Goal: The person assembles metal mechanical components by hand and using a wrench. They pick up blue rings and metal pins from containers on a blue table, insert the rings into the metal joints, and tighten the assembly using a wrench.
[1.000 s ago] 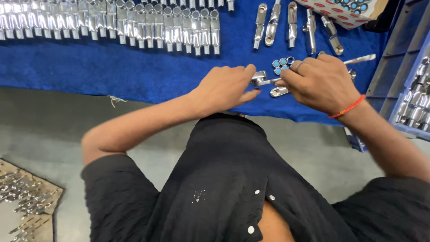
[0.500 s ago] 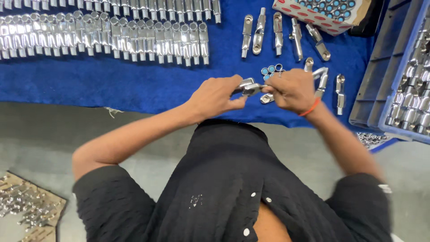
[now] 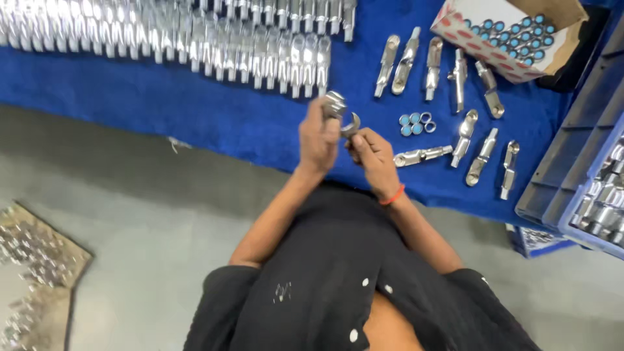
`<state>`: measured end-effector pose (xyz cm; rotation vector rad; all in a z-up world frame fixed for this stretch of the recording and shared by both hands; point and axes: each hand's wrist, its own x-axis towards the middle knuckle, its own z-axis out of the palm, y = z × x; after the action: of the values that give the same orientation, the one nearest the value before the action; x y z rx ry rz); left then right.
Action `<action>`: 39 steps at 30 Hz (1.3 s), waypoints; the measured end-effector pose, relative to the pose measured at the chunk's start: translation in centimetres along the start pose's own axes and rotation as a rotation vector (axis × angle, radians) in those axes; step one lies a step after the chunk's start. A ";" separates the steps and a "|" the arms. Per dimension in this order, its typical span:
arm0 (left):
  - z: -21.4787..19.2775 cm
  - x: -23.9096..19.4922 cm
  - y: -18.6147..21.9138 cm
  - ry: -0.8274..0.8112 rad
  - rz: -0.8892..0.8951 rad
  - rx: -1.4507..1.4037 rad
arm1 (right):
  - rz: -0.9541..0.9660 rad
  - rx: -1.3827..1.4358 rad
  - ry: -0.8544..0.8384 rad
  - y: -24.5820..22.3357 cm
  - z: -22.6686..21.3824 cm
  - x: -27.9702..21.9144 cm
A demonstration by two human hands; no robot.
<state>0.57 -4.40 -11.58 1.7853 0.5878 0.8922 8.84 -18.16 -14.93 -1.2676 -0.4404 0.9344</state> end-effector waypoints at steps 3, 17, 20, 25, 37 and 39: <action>-3.5 -0.9 -2.5 0.051 -0.413 -0.271 | 0.168 -0.118 -0.052 -0.1 -1.4 0.3; 2.9 5.0 -8.0 -0.195 -0.197 -0.159 | -0.035 -0.980 0.063 3.0 0.0 8.8; 1.0 6.6 -5.5 -0.115 -0.102 -0.267 | 0.083 -1.231 0.120 2.9 -0.3 12.8; -3.8 6.0 -6.4 -0.166 -0.321 -0.503 | 0.181 -1.346 0.132 3.0 2.8 14.8; -6.2 -0.4 -7.7 -0.277 -0.475 -0.409 | 0.048 -1.015 0.330 3.1 -0.9 18.7; -5.4 0.0 -6.6 -0.324 -0.430 -0.388 | -0.115 -1.090 0.297 3.8 -1.7 21.3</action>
<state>-3.64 1.11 -16.52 1.3419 0.5180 0.3767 20.98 -2.26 -23.31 -2.2904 -0.8234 0.3480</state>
